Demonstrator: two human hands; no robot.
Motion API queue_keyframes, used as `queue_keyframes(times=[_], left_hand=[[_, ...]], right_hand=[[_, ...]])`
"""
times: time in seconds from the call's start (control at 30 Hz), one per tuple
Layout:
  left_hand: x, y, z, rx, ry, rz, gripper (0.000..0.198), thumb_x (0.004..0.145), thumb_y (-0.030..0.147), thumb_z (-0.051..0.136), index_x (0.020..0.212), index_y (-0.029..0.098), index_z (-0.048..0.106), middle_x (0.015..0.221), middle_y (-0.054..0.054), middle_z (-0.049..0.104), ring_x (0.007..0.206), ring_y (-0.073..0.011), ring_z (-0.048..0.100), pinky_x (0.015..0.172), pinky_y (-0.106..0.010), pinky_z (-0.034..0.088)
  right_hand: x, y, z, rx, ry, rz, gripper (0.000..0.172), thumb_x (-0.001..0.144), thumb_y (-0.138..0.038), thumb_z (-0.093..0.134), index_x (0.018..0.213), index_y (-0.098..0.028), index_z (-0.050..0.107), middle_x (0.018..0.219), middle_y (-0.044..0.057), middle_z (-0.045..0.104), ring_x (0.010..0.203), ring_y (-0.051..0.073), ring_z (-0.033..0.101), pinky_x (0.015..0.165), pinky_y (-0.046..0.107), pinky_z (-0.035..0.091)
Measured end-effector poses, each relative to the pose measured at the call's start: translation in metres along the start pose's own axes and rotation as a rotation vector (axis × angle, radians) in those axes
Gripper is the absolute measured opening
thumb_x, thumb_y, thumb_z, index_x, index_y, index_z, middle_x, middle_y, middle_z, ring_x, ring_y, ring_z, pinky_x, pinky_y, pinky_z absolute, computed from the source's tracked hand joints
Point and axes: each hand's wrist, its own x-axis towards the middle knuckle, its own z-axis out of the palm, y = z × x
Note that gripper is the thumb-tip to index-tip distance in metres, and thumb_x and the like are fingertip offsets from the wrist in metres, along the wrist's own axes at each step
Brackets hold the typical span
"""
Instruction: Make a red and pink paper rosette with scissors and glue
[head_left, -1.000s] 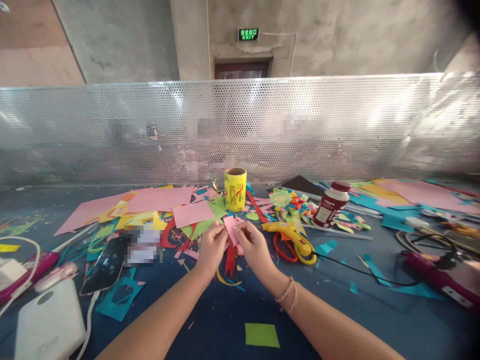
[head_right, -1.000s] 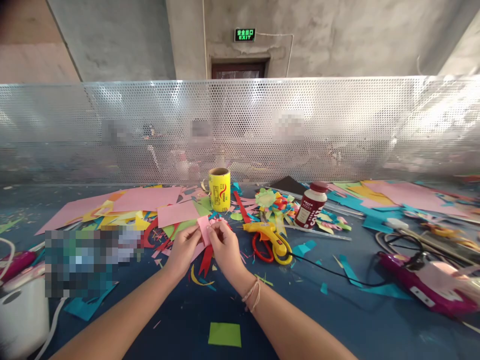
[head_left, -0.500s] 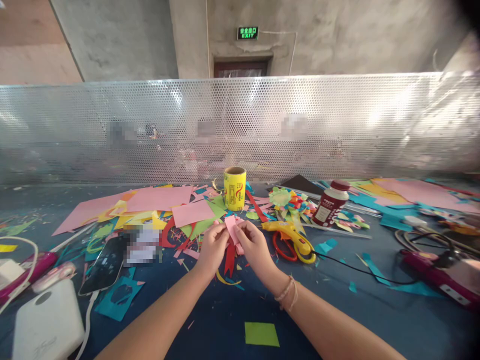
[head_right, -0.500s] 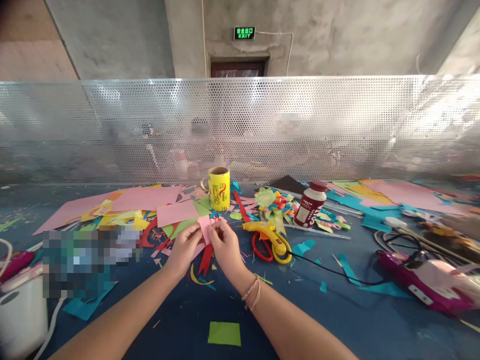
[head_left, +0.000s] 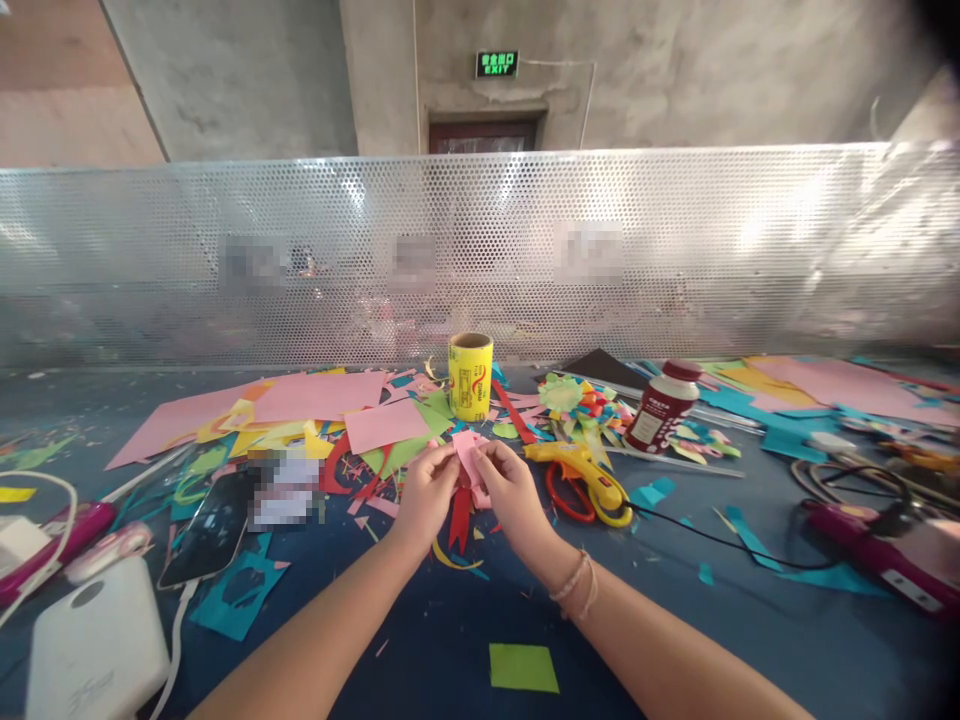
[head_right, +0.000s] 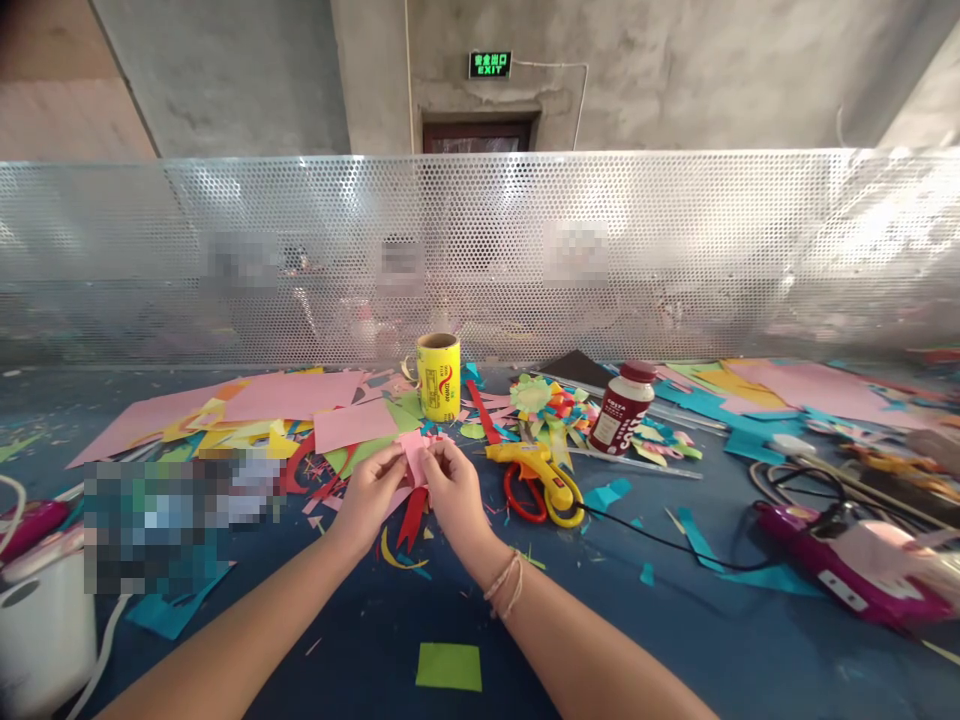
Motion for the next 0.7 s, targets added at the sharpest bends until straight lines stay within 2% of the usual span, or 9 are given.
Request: queue_keyframes(times=[0.17, 0.43, 0.7], left_hand=[[0.0, 0.0, 0.001, -0.019, 0.006, -0.009, 0.023, 0.079, 0.031, 0.052, 0.088, 0.015, 0.067, 0.08, -0.006, 0.064, 0.071, -0.0158, 0.059, 0.069, -0.027, 0.05], [-0.002, 0.006, 0.002, -0.026, -0.057, -0.009, 0.026, 0.078, 0.019, 0.048, 0.095, 0.016, 0.067, 0.094, -0.007, 0.067, 0.078, -0.0161, 0.061, 0.072, -0.026, 0.048], [-0.002, 0.01, 0.004, -0.098, -0.061, -0.049, 0.027, 0.077, 0.02, 0.05, 0.098, 0.016, 0.068, 0.097, -0.006, 0.066, 0.087, -0.0181, 0.061, 0.078, -0.027, 0.047]], right_hand=[[-0.001, -0.003, 0.001, 0.067, 0.002, 0.019, 0.032, 0.073, -0.045, 0.057, 0.061, -0.019, 0.043, 0.054, -0.006, 0.037, 0.049, 0.008, 0.031, 0.046, 0.023, 0.026], [0.0, 0.002, 0.001, 0.095, -0.005, 0.033, 0.034, 0.071, -0.047, 0.059, 0.061, -0.019, 0.043, 0.053, -0.006, 0.036, 0.048, 0.007, 0.031, 0.046, 0.022, 0.025], [0.001, 0.005, 0.0, 0.063, -0.016, 0.032, 0.032, 0.073, -0.045, 0.058, 0.061, -0.018, 0.044, 0.052, -0.006, 0.037, 0.047, 0.006, 0.032, 0.046, 0.022, 0.026]])
